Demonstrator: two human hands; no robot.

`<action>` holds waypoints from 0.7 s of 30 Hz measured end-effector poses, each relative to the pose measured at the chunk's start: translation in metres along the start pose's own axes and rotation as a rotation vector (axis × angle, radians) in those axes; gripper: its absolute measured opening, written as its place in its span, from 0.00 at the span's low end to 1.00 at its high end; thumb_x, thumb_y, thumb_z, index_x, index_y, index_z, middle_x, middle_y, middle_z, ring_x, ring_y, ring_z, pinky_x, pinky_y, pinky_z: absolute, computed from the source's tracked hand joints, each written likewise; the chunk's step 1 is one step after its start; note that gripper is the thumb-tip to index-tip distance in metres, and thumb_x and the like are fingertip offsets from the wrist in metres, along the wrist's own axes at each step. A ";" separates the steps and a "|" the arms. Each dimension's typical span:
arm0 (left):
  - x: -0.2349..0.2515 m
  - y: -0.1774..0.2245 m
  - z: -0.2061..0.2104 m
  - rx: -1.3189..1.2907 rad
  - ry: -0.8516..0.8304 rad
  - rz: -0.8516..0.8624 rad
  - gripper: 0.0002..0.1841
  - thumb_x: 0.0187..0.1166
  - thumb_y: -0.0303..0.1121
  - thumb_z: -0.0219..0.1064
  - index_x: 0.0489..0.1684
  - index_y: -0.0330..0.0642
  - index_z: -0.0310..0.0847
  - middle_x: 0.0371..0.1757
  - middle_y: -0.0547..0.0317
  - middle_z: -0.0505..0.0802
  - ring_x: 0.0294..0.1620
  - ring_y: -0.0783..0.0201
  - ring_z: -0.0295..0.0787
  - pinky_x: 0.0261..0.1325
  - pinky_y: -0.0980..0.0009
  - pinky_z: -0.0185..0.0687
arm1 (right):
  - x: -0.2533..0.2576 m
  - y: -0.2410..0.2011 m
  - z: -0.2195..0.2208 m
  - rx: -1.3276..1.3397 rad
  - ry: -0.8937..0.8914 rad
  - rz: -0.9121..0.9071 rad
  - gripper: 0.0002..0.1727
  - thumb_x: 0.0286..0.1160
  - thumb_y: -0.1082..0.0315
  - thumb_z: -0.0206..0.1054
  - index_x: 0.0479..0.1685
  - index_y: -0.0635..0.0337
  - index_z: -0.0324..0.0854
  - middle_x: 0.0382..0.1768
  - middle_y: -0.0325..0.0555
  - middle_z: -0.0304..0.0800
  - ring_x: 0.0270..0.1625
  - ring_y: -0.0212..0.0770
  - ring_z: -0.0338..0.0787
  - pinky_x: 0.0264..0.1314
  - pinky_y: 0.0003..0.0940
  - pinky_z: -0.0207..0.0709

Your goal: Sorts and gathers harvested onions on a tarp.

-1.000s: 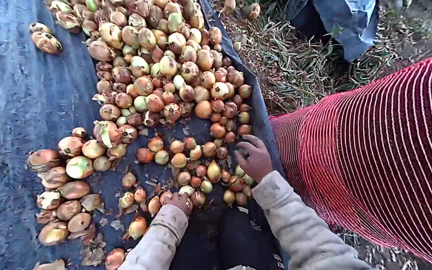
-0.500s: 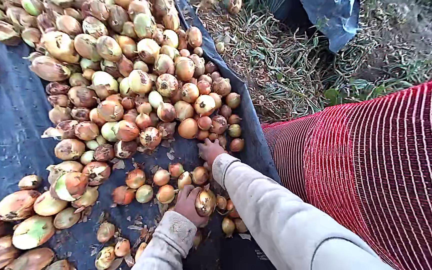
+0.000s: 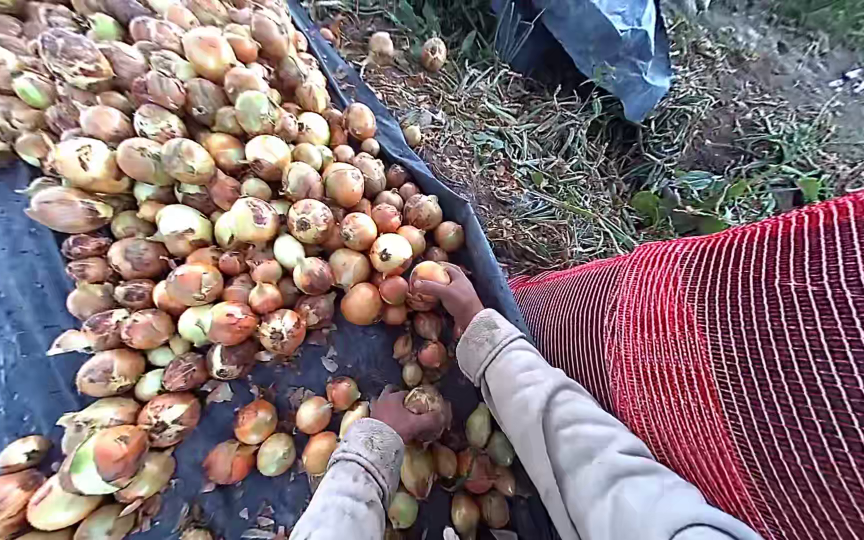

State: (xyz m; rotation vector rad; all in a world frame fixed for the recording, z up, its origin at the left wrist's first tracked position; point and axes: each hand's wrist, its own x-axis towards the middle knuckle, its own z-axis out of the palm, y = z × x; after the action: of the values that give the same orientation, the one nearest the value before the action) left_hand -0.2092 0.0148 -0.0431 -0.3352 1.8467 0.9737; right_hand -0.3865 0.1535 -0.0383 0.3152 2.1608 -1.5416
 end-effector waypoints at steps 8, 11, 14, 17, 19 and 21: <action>-0.002 -0.023 -0.019 -1.796 0.544 0.245 0.38 0.84 0.70 0.32 0.66 0.46 0.69 0.44 0.52 0.89 0.41 0.56 0.89 0.42 0.52 0.87 | 0.010 0.015 0.015 0.161 -0.111 0.252 0.41 0.80 0.39 0.64 0.86 0.54 0.63 0.66 0.66 0.82 0.62 0.63 0.86 0.57 0.63 0.82; 0.012 -0.021 -0.050 -1.856 0.558 0.293 0.43 0.79 0.77 0.30 0.74 0.54 0.68 0.56 0.52 0.89 0.52 0.52 0.89 0.50 0.47 0.86 | 0.014 0.031 0.028 0.214 -0.027 0.116 0.40 0.75 0.41 0.67 0.78 0.62 0.69 0.60 0.64 0.85 0.56 0.56 0.87 0.55 0.56 0.83; 0.025 -0.015 -0.063 -1.927 0.579 0.363 0.43 0.76 0.79 0.34 0.77 0.57 0.66 0.63 0.52 0.87 0.60 0.51 0.87 0.56 0.42 0.84 | 0.015 0.041 0.033 0.190 0.024 0.045 0.45 0.71 0.43 0.72 0.80 0.66 0.66 0.77 0.67 0.72 0.75 0.58 0.77 0.76 0.59 0.73; 0.042 -0.013 -0.072 -2.007 0.544 0.472 0.46 0.71 0.81 0.40 0.80 0.59 0.65 0.72 0.50 0.84 0.69 0.45 0.82 0.63 0.34 0.79 | 0.015 0.054 0.036 0.166 0.056 -0.019 0.50 0.63 0.38 0.74 0.81 0.64 0.67 0.80 0.64 0.69 0.78 0.56 0.75 0.78 0.56 0.72; 0.054 -0.011 -0.075 -2.006 0.519 0.511 0.46 0.69 0.82 0.42 0.78 0.59 0.68 0.68 0.50 0.86 0.66 0.46 0.85 0.60 0.37 0.82 | 0.015 0.059 0.035 0.162 0.058 -0.042 0.55 0.57 0.33 0.73 0.83 0.61 0.66 0.81 0.63 0.69 0.79 0.54 0.75 0.79 0.55 0.71; 0.063 -0.012 -0.078 -1.973 0.513 0.552 0.46 0.68 0.83 0.43 0.75 0.58 0.71 0.64 0.52 0.89 0.62 0.51 0.88 0.58 0.43 0.85 | 0.013 0.059 0.033 0.121 0.030 -0.036 0.58 0.55 0.28 0.71 0.85 0.58 0.64 0.81 0.62 0.70 0.79 0.53 0.75 0.79 0.56 0.72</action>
State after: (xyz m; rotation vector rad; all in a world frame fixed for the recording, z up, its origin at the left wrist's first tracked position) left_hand -0.2815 -0.0398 -0.0876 -1.2944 0.6271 3.0670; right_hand -0.3636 0.1415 -0.1019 0.3430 2.1109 -1.7020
